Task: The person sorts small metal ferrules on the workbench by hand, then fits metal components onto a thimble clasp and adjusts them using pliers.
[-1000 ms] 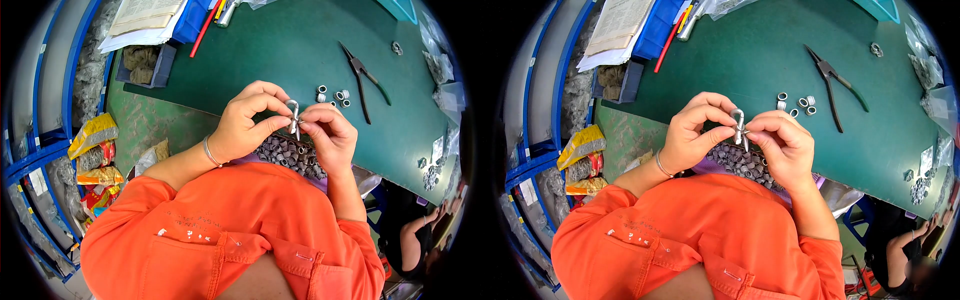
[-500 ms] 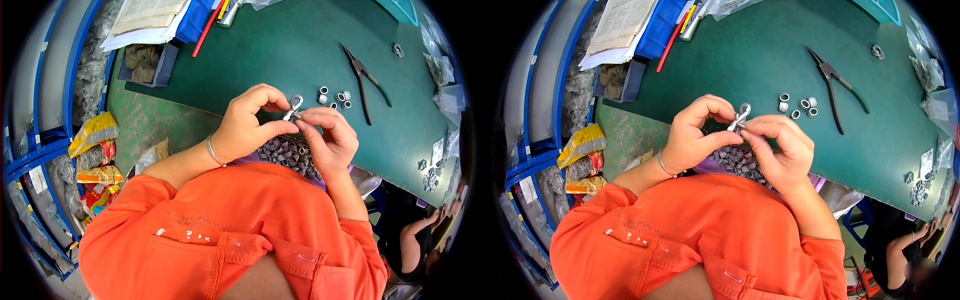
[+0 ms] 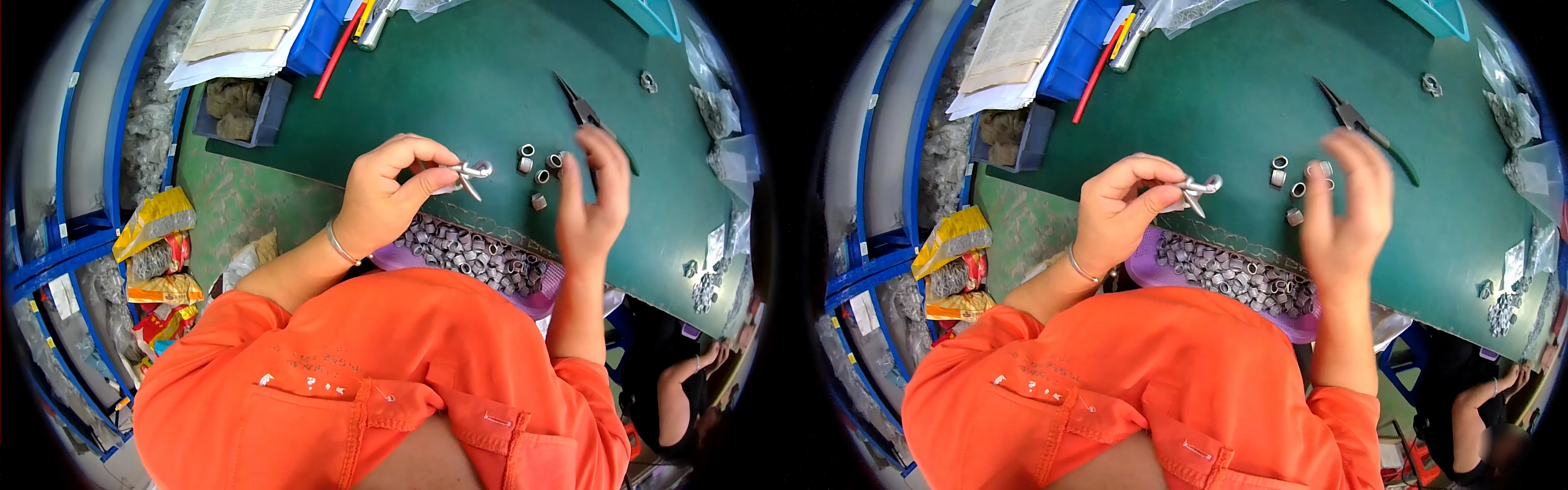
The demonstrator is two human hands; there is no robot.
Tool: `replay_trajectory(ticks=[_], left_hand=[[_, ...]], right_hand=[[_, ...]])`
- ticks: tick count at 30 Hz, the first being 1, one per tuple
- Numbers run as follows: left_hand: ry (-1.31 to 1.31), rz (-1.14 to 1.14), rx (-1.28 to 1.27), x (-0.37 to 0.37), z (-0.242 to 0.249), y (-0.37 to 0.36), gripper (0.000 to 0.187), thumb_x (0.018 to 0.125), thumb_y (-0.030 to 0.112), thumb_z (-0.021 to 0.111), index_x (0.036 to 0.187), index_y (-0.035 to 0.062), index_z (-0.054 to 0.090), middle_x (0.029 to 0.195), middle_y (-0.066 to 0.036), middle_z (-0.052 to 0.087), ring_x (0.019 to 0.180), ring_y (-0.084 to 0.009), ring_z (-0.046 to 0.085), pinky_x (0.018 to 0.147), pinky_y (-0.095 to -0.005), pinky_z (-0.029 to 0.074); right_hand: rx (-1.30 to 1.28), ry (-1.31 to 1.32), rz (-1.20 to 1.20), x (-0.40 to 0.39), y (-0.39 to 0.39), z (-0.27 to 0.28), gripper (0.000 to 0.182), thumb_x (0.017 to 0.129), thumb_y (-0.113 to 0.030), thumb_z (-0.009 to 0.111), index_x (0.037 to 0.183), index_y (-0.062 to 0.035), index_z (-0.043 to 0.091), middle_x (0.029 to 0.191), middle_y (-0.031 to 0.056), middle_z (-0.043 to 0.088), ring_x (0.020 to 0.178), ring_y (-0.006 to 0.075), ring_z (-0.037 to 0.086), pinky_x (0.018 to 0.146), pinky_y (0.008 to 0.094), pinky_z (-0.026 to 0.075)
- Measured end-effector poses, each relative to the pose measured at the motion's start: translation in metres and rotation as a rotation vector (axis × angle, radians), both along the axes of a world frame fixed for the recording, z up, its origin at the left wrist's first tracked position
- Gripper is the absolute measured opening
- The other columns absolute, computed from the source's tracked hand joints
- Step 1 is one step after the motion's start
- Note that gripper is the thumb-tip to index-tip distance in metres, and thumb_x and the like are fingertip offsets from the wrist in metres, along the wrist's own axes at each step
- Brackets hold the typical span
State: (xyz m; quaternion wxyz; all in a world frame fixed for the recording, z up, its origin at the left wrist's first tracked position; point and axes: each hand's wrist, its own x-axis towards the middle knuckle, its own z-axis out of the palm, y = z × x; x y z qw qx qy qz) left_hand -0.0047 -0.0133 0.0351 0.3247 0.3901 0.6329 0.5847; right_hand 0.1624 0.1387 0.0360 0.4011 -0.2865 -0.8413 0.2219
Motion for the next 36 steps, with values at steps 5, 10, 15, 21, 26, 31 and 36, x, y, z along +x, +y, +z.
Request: replay_trajectory(ticks=[5, 10, 15, 21, 26, 31, 36], left_hand=[[0.792, -0.13, 0.016, -0.036, -0.011, 0.007, 0.008, 0.077, -0.002, 0.062, 0.083, 0.0016, 0.064, 0.089, -0.009, 0.063, 0.081, -0.0189, 0.06, 0.07, -0.0258, 0.048], [0.736, 0.046, 0.045, -0.026, -0.005, 0.006, 0.015, 0.07, 0.004, 0.071, 0.082, 0.003, 0.061, 0.087, -0.008, 0.058, 0.073, -0.0182, 0.055, 0.063, -0.0264, 0.044], [0.702, 0.059, -0.014, -0.004, -0.015, 0.015, 0.035, 0.065, 0.016, 0.078, 0.088, 0.0022, 0.056, 0.081, -0.007, 0.053, 0.068, -0.0173, 0.049, 0.06, -0.0264, 0.042], [0.804, 0.091, -0.111, -0.014, -0.027, 0.037, 0.026, 0.068, 0.015, 0.075, 0.085, 0.0018, 0.061, 0.077, -0.008, 0.052, 0.06, -0.0184, 0.051, 0.055, -0.0282, 0.043], [0.162, 0.065, 0.105, -0.022, -0.024, 0.038, 0.012, 0.078, -0.002, 0.064, 0.089, -0.0024, 0.06, 0.078, -0.004, 0.057, 0.068, -0.0079, 0.056, 0.06, -0.0213, 0.047], [-0.157, 0.088, 0.006, -0.022, -0.021, 0.027, 0.011, 0.082, -0.004, 0.059, 0.093, -0.0043, 0.058, 0.086, -0.009, 0.063, 0.077, -0.0125, 0.062, 0.067, -0.022, 0.051], [0.069, 0.164, 0.144, -0.016, -0.013, 0.021, 0.009, 0.078, -0.004, 0.063, 0.086, -0.0037, 0.06, 0.08, -0.008, 0.064, 0.074, -0.0119, 0.064, 0.064, -0.0226, 0.052]], right_hand=[[-0.007, -0.538, -0.304, 0.037, 0.04, -0.009, 0.062, 0.074, -0.03, 0.07, 0.125, -0.0049, 0.046, 0.131, 0.0191, 0.042, 0.119, 0.0339, 0.042, 0.102, 0.0418, 0.027], [-0.041, -0.719, -0.163, 0.059, 0.048, -0.011, 0.076, 0.072, -0.04, 0.069, 0.133, -0.0075, 0.038, 0.135, 0.0165, 0.038, 0.125, 0.0312, 0.036, 0.104, 0.0439, 0.022], [0.092, -0.694, -0.185, 0.055, 0.054, -0.025, 0.061, 0.08, -0.03, 0.064, 0.131, -0.0061, 0.04, 0.125, 0.0178, 0.044, 0.115, 0.0324, 0.043, 0.096, 0.0427, 0.033], [0.053, -0.503, -0.191, 0.059, 0.058, -0.035, 0.043, 0.09, -0.022, 0.051, 0.127, -0.0016, 0.044, 0.107, 0.0174, 0.052, 0.093, 0.0285, 0.051, 0.082, 0.0375, 0.042], [-1.002, 0.363, -0.06, 0.058, 0.029, -0.017, 0.044, 0.096, -0.028, 0.039, 0.129, 0.0017, 0.041, 0.094, 0.0053, 0.051, 0.08, 0.0113, 0.048, 0.068, 0.0262, 0.04], [-1.249, 0.528, 0.347, 0.049, 0.0, -0.011, 0.063, 0.084, -0.029, 0.057, 0.132, 0.001, 0.031, 0.103, 0.0046, 0.042, 0.087, 0.0127, 0.046, 0.07, 0.0272, 0.039], [-1.118, 0.294, 0.462, 0.036, -0.015, -0.003, 0.062, 0.064, -0.004, 0.069, 0.117, 0.0004, 0.036, 0.095, 0.006, 0.046, 0.082, 0.0146, 0.046, 0.075, 0.0271, 0.039]])
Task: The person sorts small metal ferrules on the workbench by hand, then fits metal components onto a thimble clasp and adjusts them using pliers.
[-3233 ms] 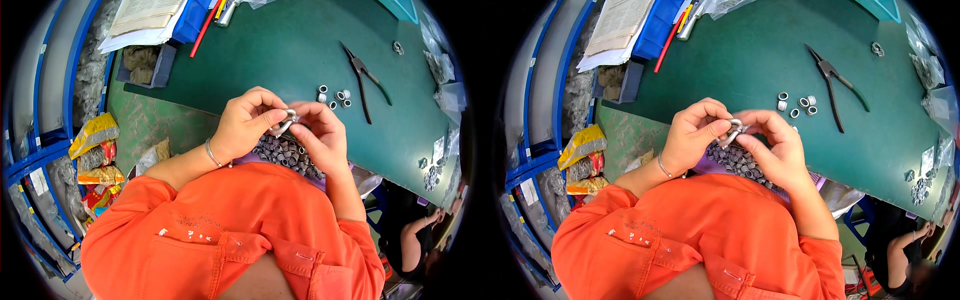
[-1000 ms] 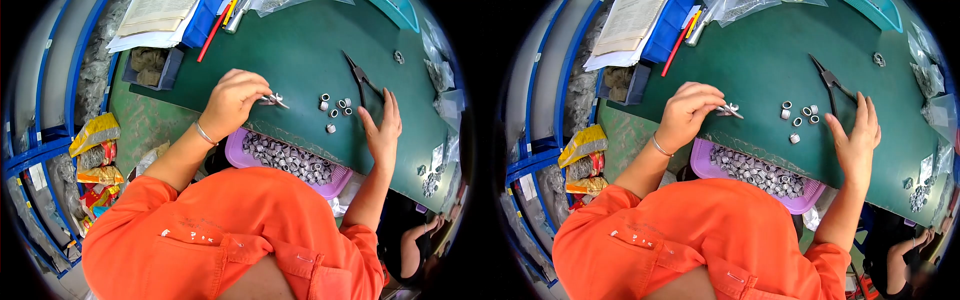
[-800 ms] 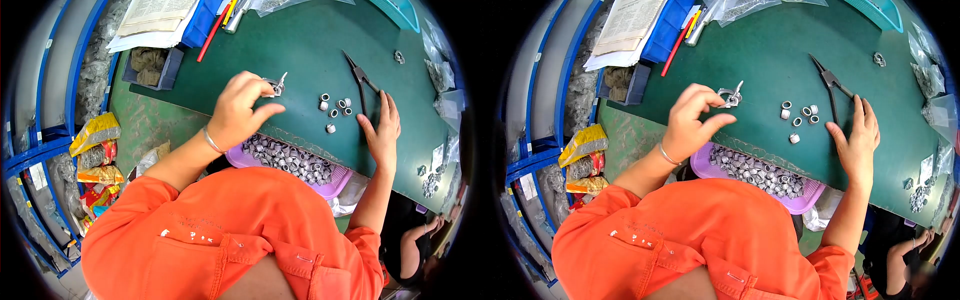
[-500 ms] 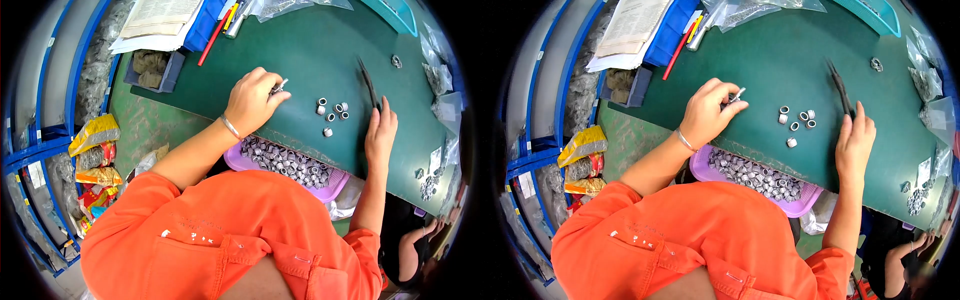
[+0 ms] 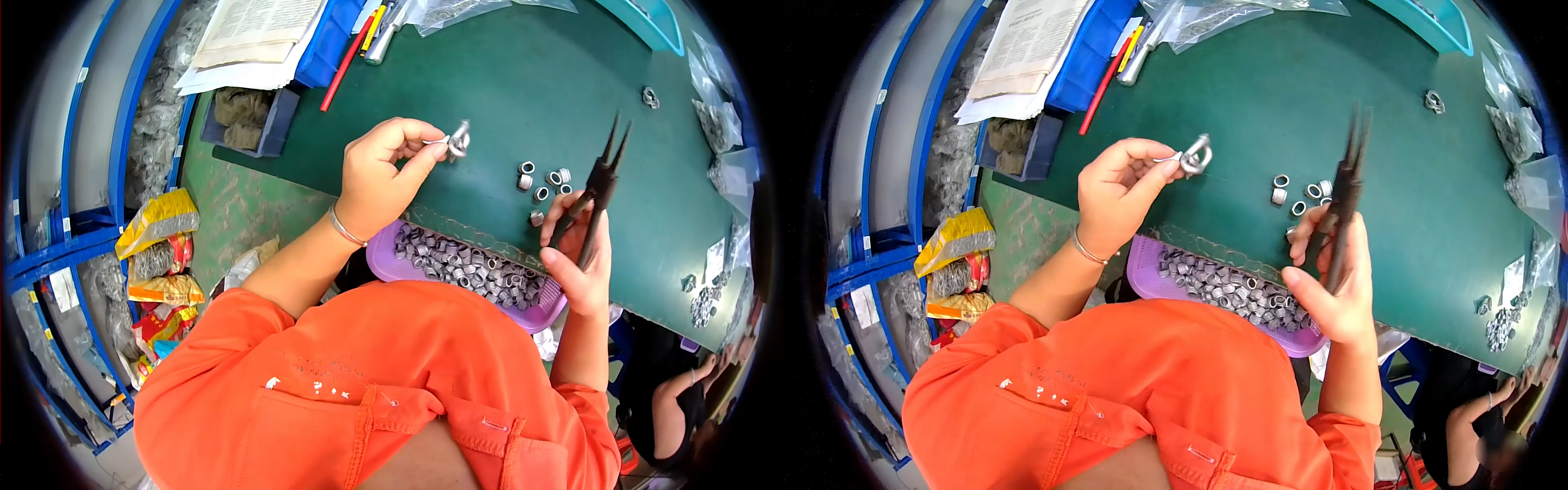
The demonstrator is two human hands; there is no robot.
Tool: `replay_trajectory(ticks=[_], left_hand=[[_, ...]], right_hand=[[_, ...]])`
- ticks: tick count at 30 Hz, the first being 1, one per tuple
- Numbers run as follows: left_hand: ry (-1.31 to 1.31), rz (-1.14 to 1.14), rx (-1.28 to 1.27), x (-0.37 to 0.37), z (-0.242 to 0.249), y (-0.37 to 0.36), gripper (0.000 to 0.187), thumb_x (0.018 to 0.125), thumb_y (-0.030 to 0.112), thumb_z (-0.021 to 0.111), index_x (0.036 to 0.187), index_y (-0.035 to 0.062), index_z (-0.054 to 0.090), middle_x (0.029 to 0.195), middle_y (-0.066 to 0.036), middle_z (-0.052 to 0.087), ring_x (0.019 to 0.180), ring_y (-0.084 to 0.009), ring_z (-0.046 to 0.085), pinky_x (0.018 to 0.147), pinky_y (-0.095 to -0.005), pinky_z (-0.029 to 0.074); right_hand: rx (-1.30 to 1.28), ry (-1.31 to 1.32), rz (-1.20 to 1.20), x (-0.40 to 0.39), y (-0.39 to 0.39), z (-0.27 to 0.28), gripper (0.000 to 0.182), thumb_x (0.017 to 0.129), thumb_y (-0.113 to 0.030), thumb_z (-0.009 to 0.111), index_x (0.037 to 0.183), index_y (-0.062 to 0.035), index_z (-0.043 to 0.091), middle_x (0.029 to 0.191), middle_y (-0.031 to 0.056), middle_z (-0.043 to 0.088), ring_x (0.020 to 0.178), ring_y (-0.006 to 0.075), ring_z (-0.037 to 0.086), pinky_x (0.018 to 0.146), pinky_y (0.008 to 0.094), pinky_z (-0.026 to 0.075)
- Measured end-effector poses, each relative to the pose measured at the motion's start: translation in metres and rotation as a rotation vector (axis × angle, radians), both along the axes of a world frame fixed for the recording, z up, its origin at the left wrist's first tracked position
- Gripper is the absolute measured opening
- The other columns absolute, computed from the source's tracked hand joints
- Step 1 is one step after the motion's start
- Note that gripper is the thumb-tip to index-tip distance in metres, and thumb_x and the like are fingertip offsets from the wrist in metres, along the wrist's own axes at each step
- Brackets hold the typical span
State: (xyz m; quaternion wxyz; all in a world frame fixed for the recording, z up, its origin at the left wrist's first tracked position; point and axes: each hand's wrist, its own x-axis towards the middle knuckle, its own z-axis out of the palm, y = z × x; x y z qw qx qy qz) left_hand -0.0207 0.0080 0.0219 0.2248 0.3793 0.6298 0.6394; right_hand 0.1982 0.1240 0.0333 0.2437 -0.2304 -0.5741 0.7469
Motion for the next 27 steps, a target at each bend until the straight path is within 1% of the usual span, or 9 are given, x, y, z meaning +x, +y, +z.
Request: replay_trajectory(ticks=[3, 7, 11, 13, 16, 19, 21, 23, 27], left_hand=[[0.168, 0.038, -0.197, -0.005, 0.0, -0.001, 0.007, 0.076, -0.004, 0.065, 0.082, -0.0033, 0.061, 0.078, -0.009, 0.064, 0.073, -0.0122, 0.064, 0.062, -0.022, 0.052], [0.525, 0.072, -0.03, -0.003, 0.008, -0.002, 0.008, 0.072, -0.004, 0.069, 0.078, -0.0017, 0.064, 0.076, -0.008, 0.064, 0.069, -0.0122, 0.063, 0.059, -0.0215, 0.05], [0.641, 0.08, 0.017, -0.004, 0.003, -0.002, 0.01, 0.068, -0.007, 0.07, 0.075, -0.0017, 0.064, 0.077, -0.01, 0.064, 0.068, -0.0177, 0.064, 0.06, -0.0252, 0.05], [0.572, 0.113, 0.086, -0.004, 0.002, -0.001, 0.01, 0.067, -0.006, 0.07, 0.074, -0.0021, 0.063, 0.077, -0.011, 0.065, 0.069, -0.0187, 0.064, 0.061, -0.0262, 0.05], [0.545, 0.146, -0.025, -0.008, -0.007, 0.002, 0.009, 0.068, -0.006, 0.07, 0.074, -0.0019, 0.064, 0.077, -0.011, 0.065, 0.071, -0.019, 0.063, 0.061, -0.0261, 0.05], [0.217, 0.09, -0.088, -0.003, -0.012, -0.003, 0.008, 0.072, -0.009, 0.065, 0.078, -0.004, 0.063, 0.083, -0.011, 0.063, 0.075, -0.0154, 0.063, 0.067, -0.0239, 0.053], [0.145, 0.057, -0.103, -0.004, -0.016, -0.004, 0.006, 0.076, -0.01, 0.062, 0.081, -0.0064, 0.061, 0.085, -0.011, 0.062, 0.077, -0.0149, 0.063, 0.07, -0.0242, 0.054], [-0.183, 0.036, -0.1, -0.004, -0.018, -0.004, 0.006, 0.078, -0.008, 0.061, 0.083, -0.0069, 0.059, 0.085, -0.012, 0.062, 0.077, -0.0166, 0.064, 0.07, -0.0255, 0.055], [-0.3, 0.093, -0.063, 0.0, -0.014, -0.002, 0.006, 0.081, -0.004, 0.06, 0.085, -0.0052, 0.056, 0.085, -0.012, 0.061, 0.077, -0.0178, 0.064, 0.071, -0.0275, 0.055]], right_hand=[[0.33, -0.213, -0.032, -0.006, -0.009, 0.002, 0.066, 0.064, 0.001, 0.068, 0.124, -0.0034, 0.04, 0.092, 0.0036, 0.048, 0.081, 0.0141, 0.048, 0.073, 0.0275, 0.041], [0.78, -0.39, 0.004, -0.018, -0.013, 0.021, 0.065, 0.058, 0.006, 0.065, 0.12, -0.0035, 0.048, 0.095, 0.0125, 0.049, 0.082, 0.0258, 0.051, 0.075, 0.033, 0.044], [0.846, -0.459, 0.043, -0.016, -0.017, 0.013, 0.065, 0.058, 0.005, 0.066, 0.12, -0.0031, 0.048, 0.098, 0.0152, 0.05, 0.088, 0.032, 0.051, 0.078, 0.0363, 0.042], [0.876, -0.507, 0.056, -0.015, -0.019, 0.015, 0.066, 0.057, 0.004, 0.067, 0.121, -0.003, 0.048, 0.098, 0.015, 0.049, 0.089, 0.0315, 0.05, 0.079, 0.037, 0.04], [0.93, -0.518, 0.054, -0.015, -0.019, 0.016, 0.069, 0.057, 0.003, 0.068, 0.122, -0.0035, 0.047, 0.099, 0.0147, 0.049, 0.089, 0.0306, 0.049, 0.078, 0.0374, 0.037], [0.974, -0.541, 0.068, -0.014, -0.02, 0.016, 0.07, 0.057, 0.002, 0.068, 0.123, -0.0038, 0.046, 0.099, 0.0142, 0.048, 0.089, 0.0295, 0.048, 0.076, 0.037, 0.036], [1.03, -0.568, 0.075, -0.014, -0.019, 0.019, 0.071, 0.057, 0.002, 0.068, 0.123, -0.0039, 0.046, 0.099, 0.014, 0.048, 0.089, 0.0295, 0.047, 0.076, 0.0372, 0.036], [1.019, -0.567, 0.078, -0.014, -0.02, 0.02, 0.07, 0.057, 0.002, 0.069, 0.123, -0.0039, 0.046, 0.099, 0.0141, 0.048, 0.089, 0.0296, 0.047, 0.077, 0.0376, 0.036], [1.011, -0.542, 0.123, -0.016, -0.022, 0.023, 0.069, 0.057, 0.001, 0.07, 0.122, -0.0038, 0.048, 0.101, 0.0149, 0.048, 0.09, 0.0301, 0.047, 0.079, 0.0378, 0.036]])
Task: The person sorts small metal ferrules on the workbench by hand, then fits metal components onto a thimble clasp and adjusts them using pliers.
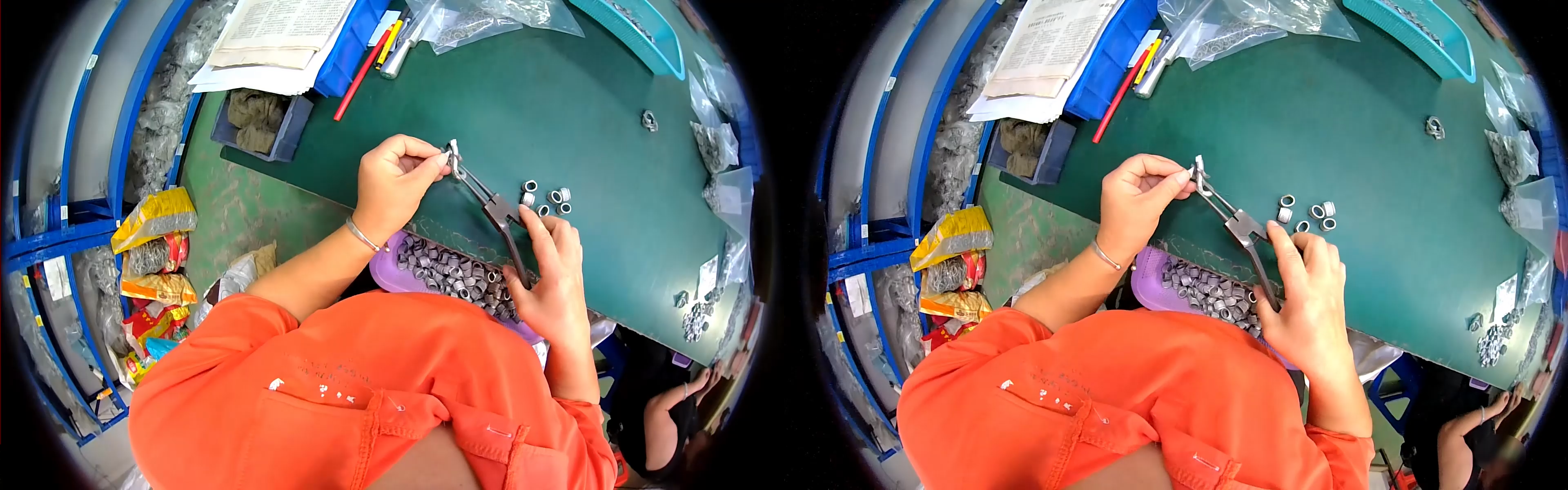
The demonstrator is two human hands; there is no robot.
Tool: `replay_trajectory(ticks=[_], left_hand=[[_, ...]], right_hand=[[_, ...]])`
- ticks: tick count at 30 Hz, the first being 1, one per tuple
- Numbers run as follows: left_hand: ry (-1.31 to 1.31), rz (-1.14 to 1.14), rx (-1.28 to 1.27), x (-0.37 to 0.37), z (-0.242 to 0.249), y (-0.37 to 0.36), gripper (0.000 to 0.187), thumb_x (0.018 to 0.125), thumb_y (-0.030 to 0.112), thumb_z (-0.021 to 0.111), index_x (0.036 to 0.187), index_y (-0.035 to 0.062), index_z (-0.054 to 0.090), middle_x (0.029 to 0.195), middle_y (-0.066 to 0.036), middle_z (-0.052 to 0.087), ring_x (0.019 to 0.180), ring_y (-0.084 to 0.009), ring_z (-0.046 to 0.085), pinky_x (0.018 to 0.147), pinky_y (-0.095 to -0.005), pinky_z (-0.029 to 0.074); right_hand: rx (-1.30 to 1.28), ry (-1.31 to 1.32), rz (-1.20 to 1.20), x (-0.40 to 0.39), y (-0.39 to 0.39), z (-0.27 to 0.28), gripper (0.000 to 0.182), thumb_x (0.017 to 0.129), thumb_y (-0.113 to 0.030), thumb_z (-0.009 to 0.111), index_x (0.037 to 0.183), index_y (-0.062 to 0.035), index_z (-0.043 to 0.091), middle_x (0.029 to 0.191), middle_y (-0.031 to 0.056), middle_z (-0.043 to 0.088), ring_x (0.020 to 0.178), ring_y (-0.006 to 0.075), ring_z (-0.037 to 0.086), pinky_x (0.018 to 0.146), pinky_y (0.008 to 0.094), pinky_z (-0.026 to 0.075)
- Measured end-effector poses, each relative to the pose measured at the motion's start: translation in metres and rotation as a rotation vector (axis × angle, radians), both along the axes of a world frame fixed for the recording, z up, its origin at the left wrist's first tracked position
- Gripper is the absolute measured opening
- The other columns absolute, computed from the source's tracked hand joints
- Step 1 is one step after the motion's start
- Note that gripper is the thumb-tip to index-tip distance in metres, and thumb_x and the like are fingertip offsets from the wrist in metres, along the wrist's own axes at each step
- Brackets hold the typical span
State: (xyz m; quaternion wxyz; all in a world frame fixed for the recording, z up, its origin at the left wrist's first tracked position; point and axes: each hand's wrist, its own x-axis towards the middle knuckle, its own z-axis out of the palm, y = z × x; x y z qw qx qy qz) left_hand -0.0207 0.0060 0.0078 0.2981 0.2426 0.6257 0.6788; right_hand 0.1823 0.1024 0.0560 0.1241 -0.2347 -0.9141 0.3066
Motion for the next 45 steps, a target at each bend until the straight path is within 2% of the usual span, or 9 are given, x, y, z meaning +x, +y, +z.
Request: replay_trajectory(ticks=[10, 14, 22, 26, 28, 33, 37, 43, 45], left_hand=[[0.079, 0.018, 0.029, 0.01, 0.0, -0.003, 0.006, 0.08, -0.005, 0.061, 0.082, -0.0057, 0.056, 0.087, -0.012, 0.06, 0.082, -0.0176, 0.062, 0.073, -0.0281, 0.054], [0.355, 0.021, 0.005, 0.013, -0.001, -0.004, 0.007, 0.077, -0.008, 0.063, 0.08, -0.005, 0.058, 0.087, -0.01, 0.059, 0.081, -0.0157, 0.062, 0.073, -0.0258, 0.054], [0.88, -0.02, -0.076, 0.013, 0.007, -0.003, 0.008, 0.071, -0.003, 0.069, 0.076, -0.0008, 0.064, 0.083, -0.008, 0.062, 0.074, -0.013, 0.062, 0.064, -0.0223, 0.051], [0.778, -0.036, -0.076, 0.008, 0.007, -0.003, 0.006, 0.073, -0.001, 0.07, 0.075, -0.0008, 0.064, 0.082, -0.008, 0.064, 0.072, -0.0112, 0.062, 0.063, -0.0221, 0.05], [0.404, -0.051, -0.149, 0.004, 0.008, -0.003, 0.006, 0.073, -0.001, 0.069, 0.075, -0.001, 0.064, 0.083, -0.007, 0.065, 0.071, -0.0096, 0.061, 0.064, -0.0215, 0.05], [0.238, -0.166, -0.147, -0.009, -0.004, -0.005, 0.029, 0.07, -0.003, 0.071, 0.097, 0.0004, 0.061, 0.088, -0.004, 0.062, 0.073, -0.006, 0.057, 0.065, -0.0187, 0.048], [0.512, -0.094, -0.174, -0.009, -0.006, -0.002, 0.047, 0.062, -0.004, 0.076, 0.106, 0.0026, 0.06, 0.098, -0.001, 0.044, 0.071, -0.0057, 0.045, 0.06, -0.0182, 0.044], [0.671, -0.09, -0.248, -0.011, 0.005, -0.002, 0.042, 0.065, 0.004, 0.075, 0.104, 0.0002, 0.059, 0.097, -0.009, 0.05, 0.078, -0.0173, 0.05, 0.069, -0.0275, 0.045], [0.758, -0.093, -0.248, -0.018, -0.005, -0.001, 0.039, 0.068, 0.005, 0.073, 0.104, 0.0012, 0.059, 0.099, -0.009, 0.05, 0.075, -0.0149, 0.049, 0.067, -0.0251, 0.045]], right_hand=[[-0.047, -0.063, 0.015, -0.005, -0.003, 0.002, 0.069, 0.062, -0.002, 0.069, 0.127, -0.0078, 0.047, 0.104, 0.0167, 0.047, 0.095, 0.0304, 0.046, 0.081, 0.0382, 0.036], [-0.077, -0.072, -0.012, -0.008, -0.006, 0.003, 0.068, 0.062, -0.003, 0.068, 0.126, -0.0082, 0.047, 0.105, 0.0167, 0.047, 0.097, 0.0305, 0.046, 0.082, 0.0398, 0.036], [0.25, -0.195, -0.018, -0.013, -0.01, 0.0, 0.065, 0.063, -0.003, 0.063, 0.126, -0.0095, 0.048, 0.108, 0.0166, 0.048, 0.099, 0.0314, 0.047, 0.081, 0.0432, 0.036], [0.217, -0.185, -0.014, -0.014, -0.008, -0.003, 0.064, 0.063, -0.004, 0.063, 0.125, -0.0097, 0.048, 0.108, 0.0172, 0.048, 0.1, 0.0318, 0.046, 0.082, 0.0439, 0.035], [0.189, -0.174, -0.015, -0.014, -0.008, -0.004, 0.063, 0.064, -0.004, 0.063, 0.125, -0.0094, 0.049, 0.109, 0.0177, 0.047, 0.1, 0.0319, 0.046, 0.083, 0.0437, 0.034], [0.165, -0.119, 0.007, -0.013, -0.007, -0.005, 0.062, 0.065, -0.004, 0.064, 0.125, -0.0094, 0.049, 0.109, 0.0184, 0.047, 0.1, 0.032, 0.045, 0.084, 0.0437, 0.033], [0.092, -0.036, 0.06, -0.013, -0.006, -0.004, 0.062, 0.065, -0.004, 0.065, 0.124, -0.0096, 0.049, 0.108, 0.0181, 0.046, 0.099, 0.0318, 0.045, 0.085, 0.0428, 0.033], [0.09, -0.042, 0.034, -0.011, -0.004, -0.007, 0.062, 0.064, -0.003, 0.067, 0.124, -0.0083, 0.05, 0.107, 0.0173, 0.046, 0.098, 0.0315, 0.045, 0.085, 0.0419, 0.033], [0.117, -0.053, -0.01, -0.009, -0.002, -0.006, 0.064, 0.062, -0.003, 0.067, 0.123, -0.0067, 0.05, 0.107, 0.0165, 0.047, 0.099, 0.031, 0.046, 0.085, 0.0423, 0.033]])
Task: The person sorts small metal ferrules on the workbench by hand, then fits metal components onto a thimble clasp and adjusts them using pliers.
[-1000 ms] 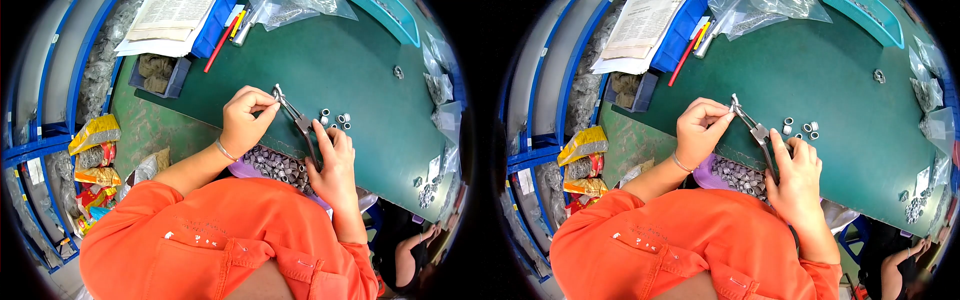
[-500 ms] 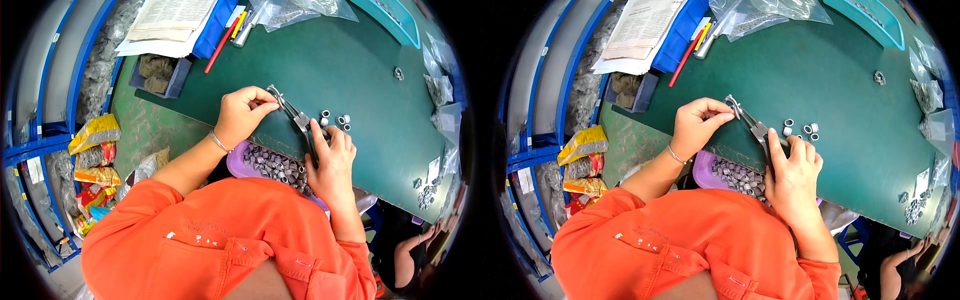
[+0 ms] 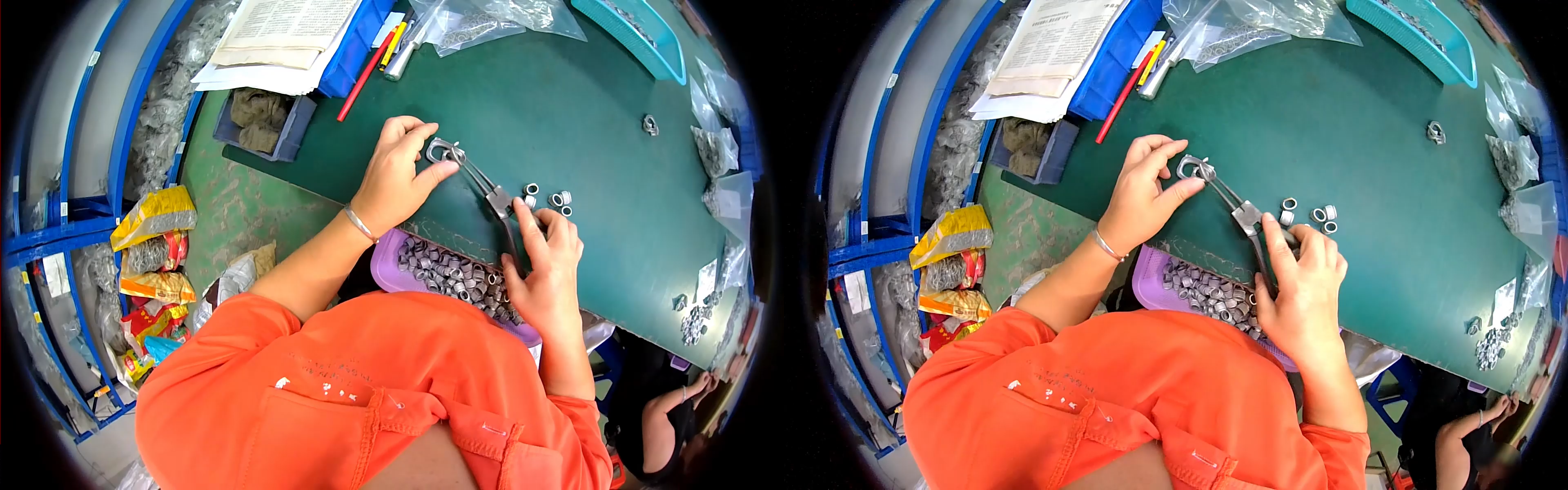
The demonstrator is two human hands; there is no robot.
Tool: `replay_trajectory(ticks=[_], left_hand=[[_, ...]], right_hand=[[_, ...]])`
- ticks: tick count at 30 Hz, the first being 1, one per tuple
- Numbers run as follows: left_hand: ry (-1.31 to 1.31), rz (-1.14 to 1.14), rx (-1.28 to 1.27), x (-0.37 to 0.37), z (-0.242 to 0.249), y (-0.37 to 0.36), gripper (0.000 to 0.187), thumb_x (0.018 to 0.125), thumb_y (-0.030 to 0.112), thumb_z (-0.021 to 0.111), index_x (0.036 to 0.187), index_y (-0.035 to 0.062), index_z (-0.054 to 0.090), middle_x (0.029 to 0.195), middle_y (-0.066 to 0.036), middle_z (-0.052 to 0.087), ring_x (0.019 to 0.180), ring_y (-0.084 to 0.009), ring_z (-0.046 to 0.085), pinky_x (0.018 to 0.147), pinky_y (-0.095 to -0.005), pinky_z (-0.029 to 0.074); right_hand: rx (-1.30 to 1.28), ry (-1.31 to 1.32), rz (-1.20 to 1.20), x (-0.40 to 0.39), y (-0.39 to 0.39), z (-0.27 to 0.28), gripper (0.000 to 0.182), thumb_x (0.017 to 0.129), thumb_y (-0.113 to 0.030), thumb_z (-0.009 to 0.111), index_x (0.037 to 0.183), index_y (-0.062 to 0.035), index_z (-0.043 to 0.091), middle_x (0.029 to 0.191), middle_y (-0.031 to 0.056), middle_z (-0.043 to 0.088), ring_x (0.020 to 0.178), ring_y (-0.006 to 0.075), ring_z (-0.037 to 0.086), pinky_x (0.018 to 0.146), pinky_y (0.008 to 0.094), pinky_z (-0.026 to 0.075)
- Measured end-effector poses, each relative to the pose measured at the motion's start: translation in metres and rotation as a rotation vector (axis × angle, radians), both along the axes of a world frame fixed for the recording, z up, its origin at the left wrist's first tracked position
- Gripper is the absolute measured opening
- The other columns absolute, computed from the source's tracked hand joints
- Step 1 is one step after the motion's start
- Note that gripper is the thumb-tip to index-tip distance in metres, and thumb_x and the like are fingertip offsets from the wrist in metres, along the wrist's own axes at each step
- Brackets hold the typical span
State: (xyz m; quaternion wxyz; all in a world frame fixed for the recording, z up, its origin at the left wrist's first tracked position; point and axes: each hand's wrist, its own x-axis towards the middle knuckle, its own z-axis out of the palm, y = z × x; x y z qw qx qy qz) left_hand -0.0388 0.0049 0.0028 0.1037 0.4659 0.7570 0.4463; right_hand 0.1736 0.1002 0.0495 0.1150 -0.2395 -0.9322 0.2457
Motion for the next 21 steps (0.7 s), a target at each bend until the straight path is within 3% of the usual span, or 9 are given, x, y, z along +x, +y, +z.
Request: replay_trajectory(ticks=[1, 2, 11, 15, 17, 19, 21], left_hand=[[0.085, -0.015, 0.003, -0.003, -0.004, 0.002, 0.035, 0.072, 0.007, 0.071, 0.105, 0.0023, 0.06, 0.102, -0.008, 0.049, 0.073, -0.0125, 0.048, 0.064, -0.0228, 0.045], [0.075, -0.02, -0.007, -0.004, -0.003, 0.003, 0.027, 0.074, 0.009, 0.068, 0.1, 0.0022, 0.06, 0.099, -0.011, 0.051, 0.076, -0.0162, 0.051, 0.067, -0.0267, 0.045], [0.236, -0.084, -0.062, 0.002, 0.005, 0.0, 0.015, 0.07, 0.002, 0.066, 0.084, 0.0015, 0.06, 0.089, -0.01, 0.054, 0.082, -0.0247, 0.055, 0.07, -0.0317, 0.046], [0.157, -0.095, -0.034, 0.002, 0.006, -0.001, 0.011, 0.075, 0.002, 0.065, 0.084, 0.0003, 0.059, 0.088, -0.009, 0.058, 0.081, -0.0191, 0.058, 0.07, -0.0284, 0.047], [-0.364, 0.005, -0.125, 0.006, 0.014, -0.002, 0.006, 0.081, 0.0, 0.06, 0.086, -0.0011, 0.058, 0.088, -0.007, 0.061, 0.079, -0.012, 0.059, 0.071, -0.0246, 0.048], [-0.427, -0.017, -0.052, 0.005, 0.011, -0.002, 0.006, 0.086, 0.0, 0.054, 0.091, -0.0023, 0.058, 0.09, -0.007, 0.063, 0.081, -0.0086, 0.059, 0.072, -0.0225, 0.05], [-0.718, -0.075, 0.127, 0.004, 0.007, -0.002, 0.012, 0.088, 0.0, 0.052, 0.097, -0.0029, 0.058, 0.091, -0.007, 0.062, 0.083, -0.0106, 0.06, 0.071, -0.0237, 0.051]], right_hand=[[0.0, -0.001, -0.002, 0.0, 0.0, 0.0, 0.064, 0.062, -0.003, 0.067, 0.123, -0.0067, 0.05, 0.107, 0.0165, 0.047, 0.099, 0.031, 0.046, 0.085, 0.0423, 0.033], [0.013, -0.003, -0.012, 0.0, 0.001, 0.001, 0.064, 0.062, -0.002, 0.067, 0.124, -0.0074, 0.05, 0.108, 0.016, 0.047, 0.099, 0.0309, 0.045, 0.086, 0.0409, 0.033], [0.028, -0.026, -0.009, -0.003, 0.001, 0.0, 0.065, 0.062, -0.001, 0.067, 0.124, -0.0097, 0.049, 0.11, 0.0166, 0.047, 0.101, 0.0309, 0.046, 0.087, 0.0433, 0.032], [0.031, -0.004, 0.007, -0.001, 0.002, 0.001, 0.064, 0.061, -0.001, 0.067, 0.123, -0.0094, 0.05, 0.108, 0.0166, 0.047, 0.1, 0.0309, 0.046, 0.087, 0.043, 0.032], [0.031, 0.007, 0.013, 0.001, 0.002, 0.002, 0.064, 0.061, -0.001, 0.068, 0.122, -0.0093, 0.05, 0.108, 0.0164, 0.048, 0.099, 0.0309, 0.046, 0.087, 0.0427, 0.032], [-0.018, 0.022, 0.027, 0.001, 0.002, 0.001, 0.064, 0.06, -0.001, 0.068, 0.122, -0.0093, 0.051, 0.106, 0.0159, 0.048, 0.098, 0.0307, 0.047, 0.087, 0.0422, 0.032], [-0.026, 0.027, 0.038, 0.002, 0.003, 0.001, 0.065, 0.06, -0.001, 0.068, 0.122, -0.0093, 0.051, 0.106, 0.0157, 0.048, 0.098, 0.0305, 0.047, 0.086, 0.0419, 0.032]])
